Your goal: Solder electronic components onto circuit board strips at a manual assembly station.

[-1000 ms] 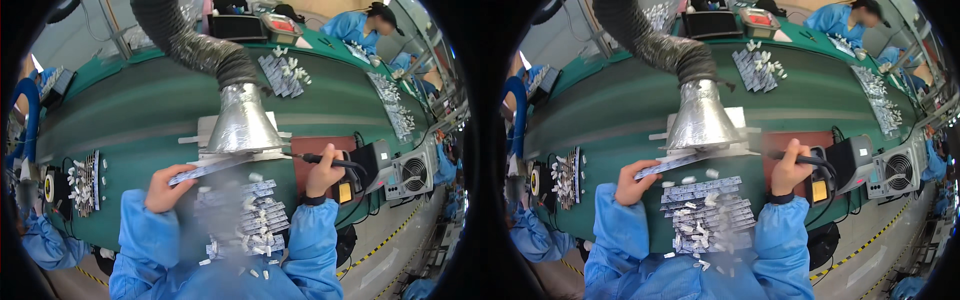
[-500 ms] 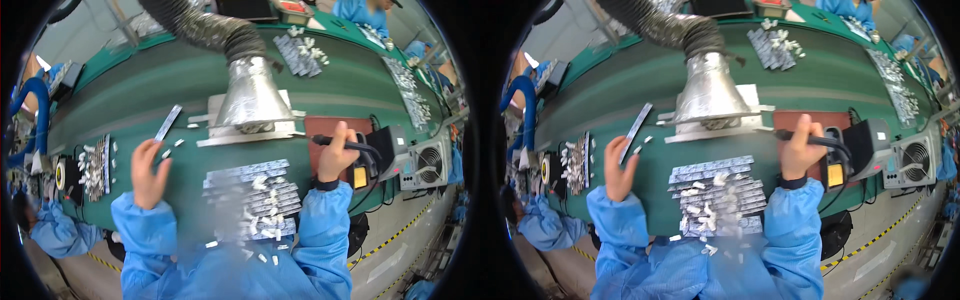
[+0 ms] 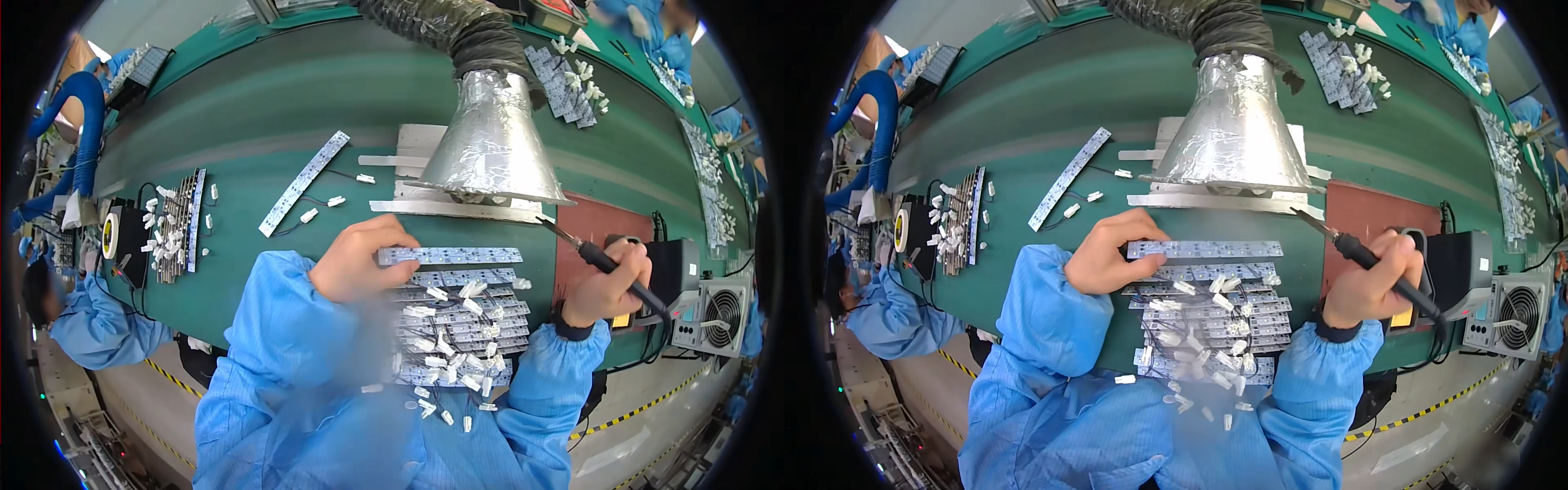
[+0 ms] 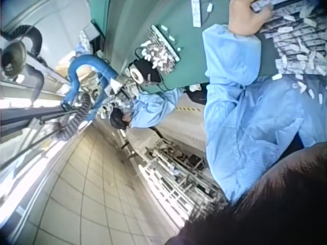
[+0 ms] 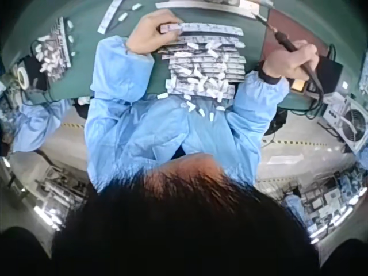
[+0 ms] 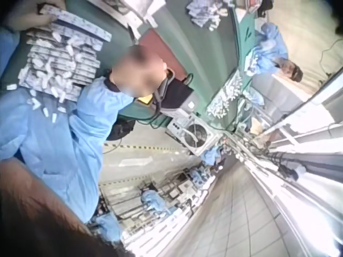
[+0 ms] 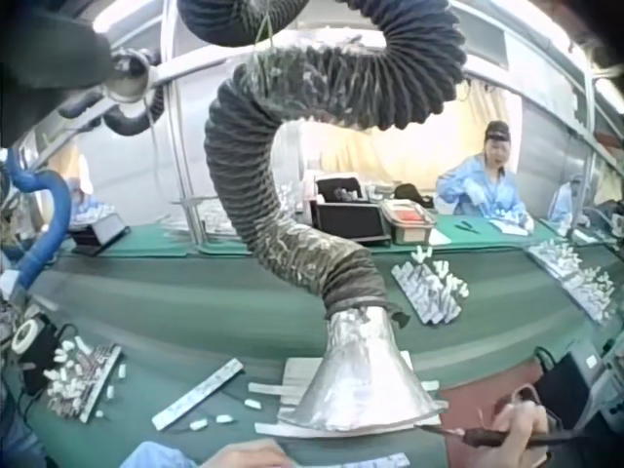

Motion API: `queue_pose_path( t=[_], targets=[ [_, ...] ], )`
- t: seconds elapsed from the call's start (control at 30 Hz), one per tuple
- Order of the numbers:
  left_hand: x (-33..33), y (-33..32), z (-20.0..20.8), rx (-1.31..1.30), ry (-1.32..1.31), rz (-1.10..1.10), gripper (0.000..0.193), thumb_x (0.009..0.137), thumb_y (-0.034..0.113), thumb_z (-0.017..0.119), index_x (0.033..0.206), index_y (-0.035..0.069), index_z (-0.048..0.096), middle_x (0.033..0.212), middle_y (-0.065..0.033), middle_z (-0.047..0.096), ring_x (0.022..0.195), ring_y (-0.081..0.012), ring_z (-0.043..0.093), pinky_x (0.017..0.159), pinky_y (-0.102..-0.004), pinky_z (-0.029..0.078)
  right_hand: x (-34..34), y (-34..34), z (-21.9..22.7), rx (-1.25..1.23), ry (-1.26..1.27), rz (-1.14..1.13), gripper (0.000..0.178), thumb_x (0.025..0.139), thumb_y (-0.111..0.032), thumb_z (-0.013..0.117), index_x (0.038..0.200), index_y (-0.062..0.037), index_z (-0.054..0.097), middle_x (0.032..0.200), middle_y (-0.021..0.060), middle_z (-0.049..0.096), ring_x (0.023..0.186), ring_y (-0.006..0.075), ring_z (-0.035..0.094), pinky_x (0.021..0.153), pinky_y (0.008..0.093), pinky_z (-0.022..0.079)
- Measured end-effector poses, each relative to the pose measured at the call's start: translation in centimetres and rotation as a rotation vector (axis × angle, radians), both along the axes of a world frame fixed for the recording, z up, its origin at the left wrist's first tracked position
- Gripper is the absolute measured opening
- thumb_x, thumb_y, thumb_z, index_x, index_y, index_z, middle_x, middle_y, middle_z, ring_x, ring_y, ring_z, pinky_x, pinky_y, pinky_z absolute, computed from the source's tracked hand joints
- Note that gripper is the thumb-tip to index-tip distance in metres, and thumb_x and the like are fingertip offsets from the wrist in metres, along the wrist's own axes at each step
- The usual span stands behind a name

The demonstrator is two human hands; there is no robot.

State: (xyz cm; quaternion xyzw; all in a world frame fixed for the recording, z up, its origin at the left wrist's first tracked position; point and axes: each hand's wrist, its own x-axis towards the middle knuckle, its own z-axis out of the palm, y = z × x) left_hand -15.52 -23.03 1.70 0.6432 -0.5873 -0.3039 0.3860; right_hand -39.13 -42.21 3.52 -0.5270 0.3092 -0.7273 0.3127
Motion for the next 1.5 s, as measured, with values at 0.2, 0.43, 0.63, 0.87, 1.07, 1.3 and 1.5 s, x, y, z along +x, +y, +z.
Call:
queue_pose_path(
  t=[0.2,0.43,0.63,0.87,1.07,1.3,1.5],
  targets=[
    [-1.4,-0.1,-0.9,-0.275,-0.164,0.154,0.031,0.078,0.010,0.077,0.107,0.002,0.068,0.073,-0.0102,0.062,0.056,-0.0229,0.058,0.052,-0.0309,0.048,2.2,5.4,1.0,-0.166,0.147,0.199,0.029,0.094,-0.014,0.044,0.067,-0.0071,0.036,0.054,0.0026,0.034,0.050,0.0124,0.031,0.048,0.0300,0.025],
    [-1.3,0.2,-0.9,-0.266,-0.289,0.057,0.038,0.078,0.014,0.077,0.113,0.004,0.065,0.071,-0.0070,0.058,0.053,-0.0237,0.056,0.048,-0.0337,0.046,2.7,7.2,0.0,-0.359,0.386,0.513,0.028,0.093,-0.015,0.045,0.067,-0.0059,0.043,0.051,0.0055,0.042,0.044,0.0153,0.036,0.044,0.0311,0.030],
    [-1.3,0.2,-0.7,-0.274,-0.328,0.063,0.037,0.077,0.014,0.077,0.111,0.005,0.065,0.072,-0.0055,0.058,0.054,-0.0230,0.058,0.048,-0.0332,0.045,3.1,6.9,0.2,-0.398,0.442,0.583,0.021,0.089,-0.009,0.054,0.071,-0.0033,0.045,0.049,0.0022,0.039,0.038,0.0139,0.034,0.038,0.0293,0.024],
    [-1.3,0.2,-0.8,-0.266,-0.347,0.061,0.038,0.077,0.014,0.077,0.111,0.005,0.065,0.072,-0.0053,0.059,0.055,-0.0227,0.058,0.048,-0.0332,0.045,2.9,7.0,0.2,-0.342,0.545,0.604,0.020,0.086,-0.009,0.049,0.068,-0.0056,0.041,0.052,0.0049,0.043,0.042,0.0166,0.037,0.043,0.0319,0.030],
    [-1.3,0.3,-0.5,-0.228,-0.346,0.043,0.034,0.082,0.016,0.072,0.112,0.004,0.063,0.076,-0.0072,0.058,0.058,-0.0256,0.060,0.051,-0.0366,0.049,3.0,7.0,0.2,-0.350,0.544,0.603,0.022,0.088,-0.009,0.049,0.068,-0.0054,0.040,0.051,0.0050,0.043,0.042,0.0165,0.037,0.043,0.0318,0.030],
    [-1.4,0.3,-0.5,-0.226,-0.329,0.052,0.033,0.082,0.017,0.072,0.111,0.004,0.063,0.076,-0.0073,0.058,0.058,-0.0253,0.060,0.051,-0.0364,0.049,3.4,6.9,-0.2,-0.367,0.507,0.571,0.025,0.090,-0.012,0.047,0.067,-0.0053,0.040,0.049,0.0046,0.041,0.040,0.0150,0.035,0.040,0.0305,0.027],
    [-1.3,0.2,-0.8,-0.263,-0.336,0.067,0.036,0.077,0.013,0.077,0.110,0.004,0.065,0.071,-0.0061,0.059,0.054,-0.0231,0.058,0.048,-0.0331,0.046,3.5,6.9,-0.6,-0.356,0.424,0.528,0.028,0.091,-0.012,0.045,0.064,-0.0052,0.039,0.048,0.0051,0.040,0.040,0.0141,0.035,0.039,0.0299,0.027]
  ],
)
